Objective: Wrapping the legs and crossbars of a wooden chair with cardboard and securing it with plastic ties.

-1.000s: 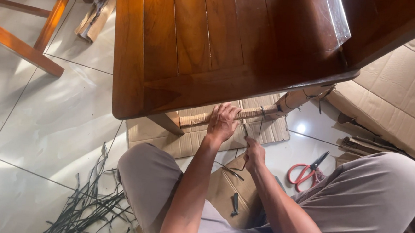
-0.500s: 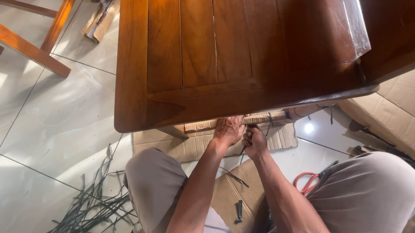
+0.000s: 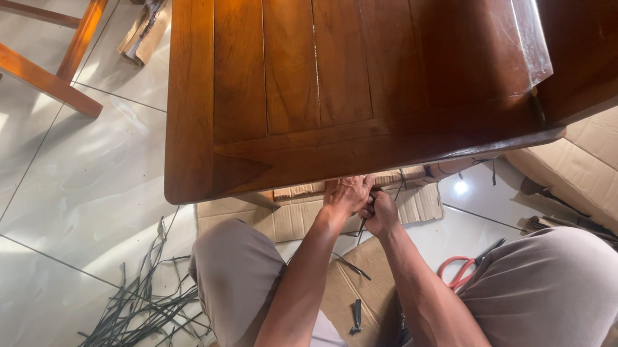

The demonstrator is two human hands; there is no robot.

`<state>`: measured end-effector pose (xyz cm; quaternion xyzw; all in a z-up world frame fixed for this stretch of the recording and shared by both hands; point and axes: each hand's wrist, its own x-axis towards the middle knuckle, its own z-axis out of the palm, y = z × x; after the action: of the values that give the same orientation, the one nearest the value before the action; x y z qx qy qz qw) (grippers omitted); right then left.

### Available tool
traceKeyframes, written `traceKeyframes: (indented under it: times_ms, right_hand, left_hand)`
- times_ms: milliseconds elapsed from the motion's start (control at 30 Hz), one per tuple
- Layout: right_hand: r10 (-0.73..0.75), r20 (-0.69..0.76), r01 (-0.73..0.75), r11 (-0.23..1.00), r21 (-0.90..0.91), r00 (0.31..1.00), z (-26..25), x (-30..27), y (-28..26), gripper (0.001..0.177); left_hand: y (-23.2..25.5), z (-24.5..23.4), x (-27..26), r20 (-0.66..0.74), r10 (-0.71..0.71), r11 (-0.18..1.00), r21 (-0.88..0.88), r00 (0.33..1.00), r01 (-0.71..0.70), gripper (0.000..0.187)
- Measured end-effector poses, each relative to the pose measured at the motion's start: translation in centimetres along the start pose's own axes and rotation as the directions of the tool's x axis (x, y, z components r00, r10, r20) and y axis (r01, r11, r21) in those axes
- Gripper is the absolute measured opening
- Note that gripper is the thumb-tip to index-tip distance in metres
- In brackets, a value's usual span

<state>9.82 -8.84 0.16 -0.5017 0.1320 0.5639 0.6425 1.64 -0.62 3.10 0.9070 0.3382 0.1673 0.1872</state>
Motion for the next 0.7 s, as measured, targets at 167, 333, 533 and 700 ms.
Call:
traceKeyframes:
  times_ms: [167,333,533,700]
  right_hand:
    - [-0.002,-0.068,-0.003,0.998,-0.067,0.998,-0.7,1.9,0.6,0.022]
    - [-0.026,-0.061,0.022,0.998,-0.066,0.998,-0.5,1.5,0.2,0.029]
    - [-0.01,-0.086,0.002,0.996,-0.085,0.996,-0.2,1.3,0.2,0.02]
    - [-0.039,-0.105,0.023,0.988,-0.15,0.994,1.0,-1.7,-0.6,0.011]
  left_hand:
    - [0.2,2.8,0.7,-0.05,-0.013,1.0,-0.03,0.999,0.011,0.04]
    - [-0.8,5.4,1.7,-0.074,0.007,1.0,-0.004,0.997,-0.007,0.037]
    - [-2.5,8.3,1.4,-0.086,0.021,0.999,0.043,0.996,-0.017,0.034]
    - [-1.9,6.2,0.3,-0.099,0.042,0.996,0.089,0.994,-0.033,0.032]
